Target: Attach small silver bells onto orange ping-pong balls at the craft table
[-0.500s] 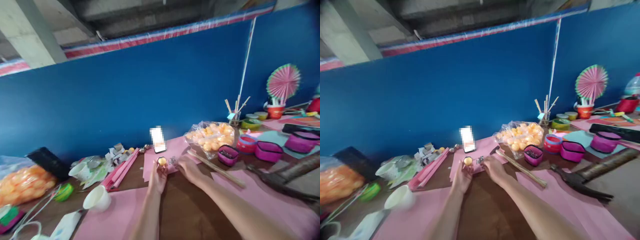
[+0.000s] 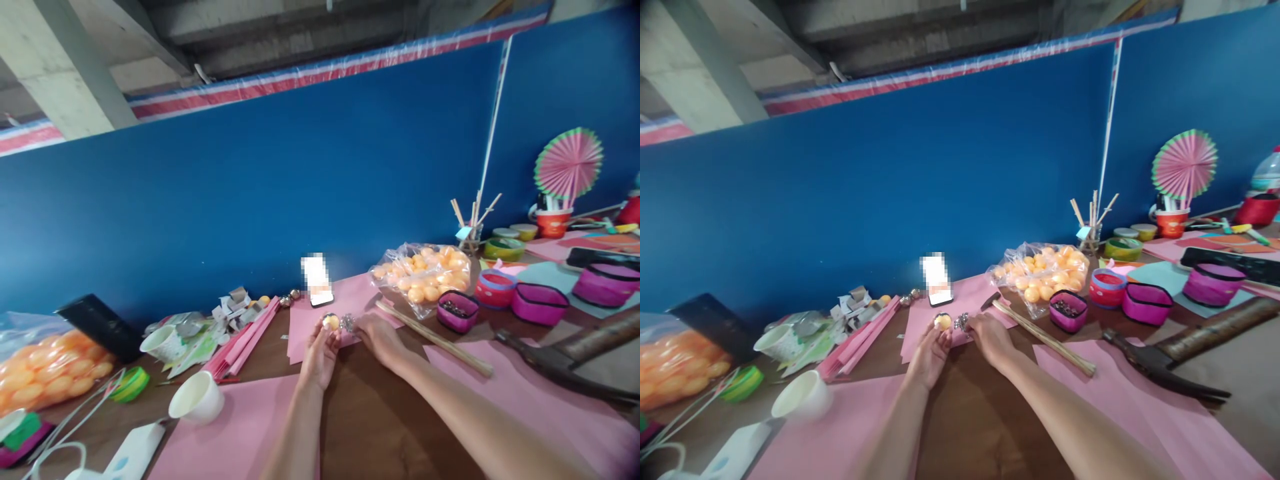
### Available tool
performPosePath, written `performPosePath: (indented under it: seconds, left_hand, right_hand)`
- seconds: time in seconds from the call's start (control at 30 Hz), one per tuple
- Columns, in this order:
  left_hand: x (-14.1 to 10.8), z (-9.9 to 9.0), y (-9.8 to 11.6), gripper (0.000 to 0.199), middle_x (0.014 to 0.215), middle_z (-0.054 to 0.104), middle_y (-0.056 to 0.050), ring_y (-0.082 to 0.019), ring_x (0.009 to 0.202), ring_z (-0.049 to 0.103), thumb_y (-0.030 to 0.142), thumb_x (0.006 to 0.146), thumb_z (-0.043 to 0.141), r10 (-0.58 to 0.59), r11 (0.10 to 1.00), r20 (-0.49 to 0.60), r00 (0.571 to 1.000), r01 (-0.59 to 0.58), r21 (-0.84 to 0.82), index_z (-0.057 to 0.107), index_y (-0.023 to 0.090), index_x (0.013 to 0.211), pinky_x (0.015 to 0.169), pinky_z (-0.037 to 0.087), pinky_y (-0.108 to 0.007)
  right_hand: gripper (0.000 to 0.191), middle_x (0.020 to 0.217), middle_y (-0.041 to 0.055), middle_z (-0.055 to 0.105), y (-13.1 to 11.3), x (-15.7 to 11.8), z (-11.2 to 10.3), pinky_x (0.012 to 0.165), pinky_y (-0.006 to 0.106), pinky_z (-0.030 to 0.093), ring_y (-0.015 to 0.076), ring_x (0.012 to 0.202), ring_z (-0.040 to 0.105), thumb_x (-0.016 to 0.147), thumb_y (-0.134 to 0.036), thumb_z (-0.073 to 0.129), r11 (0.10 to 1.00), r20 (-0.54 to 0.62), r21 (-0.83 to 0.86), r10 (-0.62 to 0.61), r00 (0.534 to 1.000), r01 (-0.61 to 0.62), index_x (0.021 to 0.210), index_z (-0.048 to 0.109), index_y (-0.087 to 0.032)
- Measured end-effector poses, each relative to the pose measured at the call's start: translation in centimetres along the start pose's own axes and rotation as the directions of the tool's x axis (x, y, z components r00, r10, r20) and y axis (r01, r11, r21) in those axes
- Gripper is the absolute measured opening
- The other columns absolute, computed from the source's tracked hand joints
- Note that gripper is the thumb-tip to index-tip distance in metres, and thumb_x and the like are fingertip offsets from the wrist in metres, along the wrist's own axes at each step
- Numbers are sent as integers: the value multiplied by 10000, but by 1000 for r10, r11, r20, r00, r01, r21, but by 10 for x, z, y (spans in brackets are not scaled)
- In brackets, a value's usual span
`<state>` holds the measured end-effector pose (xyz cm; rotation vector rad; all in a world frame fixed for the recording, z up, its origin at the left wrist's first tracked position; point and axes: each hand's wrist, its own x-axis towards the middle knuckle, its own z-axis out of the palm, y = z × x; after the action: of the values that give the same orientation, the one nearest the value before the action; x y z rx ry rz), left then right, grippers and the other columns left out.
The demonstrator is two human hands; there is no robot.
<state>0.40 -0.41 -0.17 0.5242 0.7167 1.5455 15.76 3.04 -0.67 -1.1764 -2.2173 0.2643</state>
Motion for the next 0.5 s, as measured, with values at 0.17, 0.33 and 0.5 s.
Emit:
performPosePath:
  seconds: [0.17, 0.33, 0.5]
  left_hand:
    - [-3, 2, -1, 422, 860, 621, -34, -80, 685, 588, 182, 683, 627, 14, 996, 50, 999, -19, 89, 518, 204, 1090, 643, 483, -183]
    - [-4, 4, -4, 470, 911, 610, -37, -89, 713, 589, 201, 674, 637, 38, 983, 63, 997, -49, 179, 498, 203, 1124, 661, 470, -196]
    - [-4, 4, -8, 485, 948, 622, -67, -117, 761, 596, 237, 668, 642, 69, 954, 78, 995, -89, 286, 499, 183, 1129, 733, 458, -242]
  right_hand:
    - [179, 769, 45, 608, -1, -1, -1, 660, 265, 378, 178, 750, 519, 787, -183, 422, 992, -94, 126, 30, 995, -18, 804, 600, -184]
    - [190, 805, 49, 613, -2, 2, -3, 674, 279, 411, 169, 746, 539, 783, -191, 419, 891, -189, 453, 139, 972, -39, 859, 593, -175]
    - [195, 728, 13, 580, -9, 5, -6, 603, 245, 417, 140, 660, 524, 782, -330, 456, 678, -110, 726, 278, 954, -114, 811, 561, -169]
